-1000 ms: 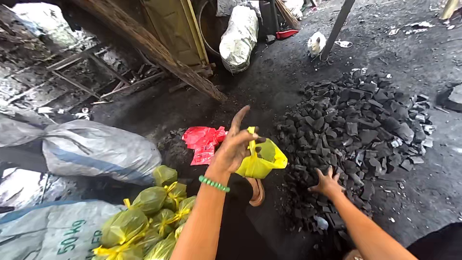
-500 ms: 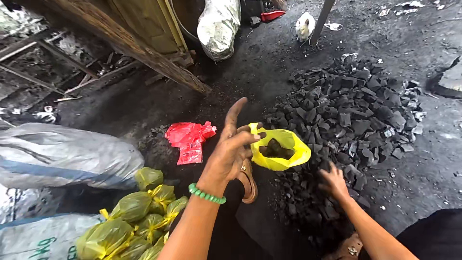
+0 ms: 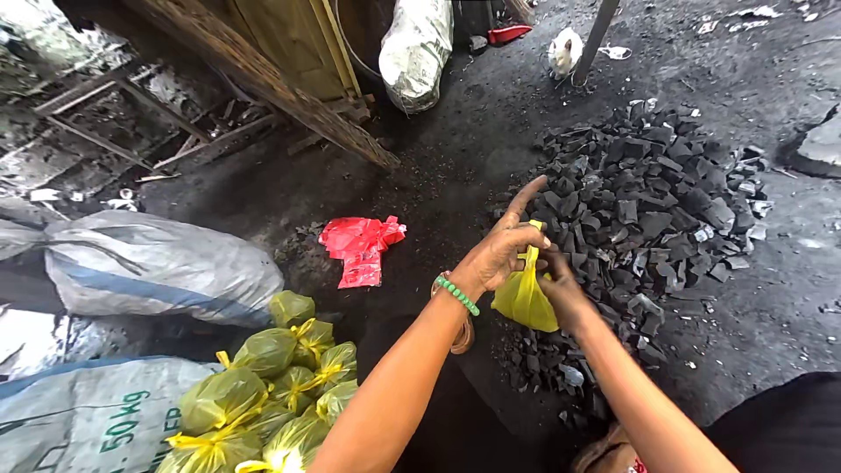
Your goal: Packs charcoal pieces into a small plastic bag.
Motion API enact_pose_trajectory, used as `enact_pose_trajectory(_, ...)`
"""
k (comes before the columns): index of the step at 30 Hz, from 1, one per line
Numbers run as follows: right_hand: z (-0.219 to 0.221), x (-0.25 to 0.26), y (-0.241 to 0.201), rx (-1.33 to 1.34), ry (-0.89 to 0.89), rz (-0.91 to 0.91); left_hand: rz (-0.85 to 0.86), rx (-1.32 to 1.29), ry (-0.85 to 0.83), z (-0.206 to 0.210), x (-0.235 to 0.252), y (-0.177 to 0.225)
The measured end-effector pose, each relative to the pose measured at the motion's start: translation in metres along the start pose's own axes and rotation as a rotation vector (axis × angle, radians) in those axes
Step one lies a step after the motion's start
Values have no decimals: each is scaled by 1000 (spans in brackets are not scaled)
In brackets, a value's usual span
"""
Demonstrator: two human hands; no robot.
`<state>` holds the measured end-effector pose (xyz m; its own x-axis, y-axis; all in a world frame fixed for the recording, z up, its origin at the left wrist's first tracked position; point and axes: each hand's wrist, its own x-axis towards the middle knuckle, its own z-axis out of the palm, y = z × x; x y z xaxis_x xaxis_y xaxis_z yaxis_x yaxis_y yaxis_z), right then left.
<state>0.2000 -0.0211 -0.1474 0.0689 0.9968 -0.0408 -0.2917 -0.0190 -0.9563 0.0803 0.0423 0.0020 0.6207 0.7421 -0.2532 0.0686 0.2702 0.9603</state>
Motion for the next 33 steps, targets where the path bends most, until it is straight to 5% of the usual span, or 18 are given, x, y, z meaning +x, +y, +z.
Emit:
enact_pose_trajectory(3,10,-2,-6,-520,-264,4,10,-15,152,-7,-7,6)
enact_pose_trajectory(5,-10,-1,-23,-551,-300,-51,22,-30,233,-16,-16,9)
enact_pose_trajectory(9,-78,24,-18,-145,107,-74,92,-68,250,-37,-34,15)
enact_pose_trajectory(11,-118,37,14,-339,248,43,153,-82,268,-45,-43,20)
enact_pose_trajectory(13,-144,42,62,-705,108,245,198,-74,286,-50,-47,25)
enact_pose_trajectory(16,-126,35,119,-1125,-170,559,229,-37,319,-55,-47,27)
enact_pose_trajectory(20,-82,16,154,-1383,-160,643,263,20,376,-61,-45,26)
enact_pose_trajectory(24,-89,28,138,-1399,-246,681,274,-4,392,-65,-49,27)
enact_pose_trajectory(33,-70,42,146,-1371,-109,745,232,-88,416,-65,-50,22)
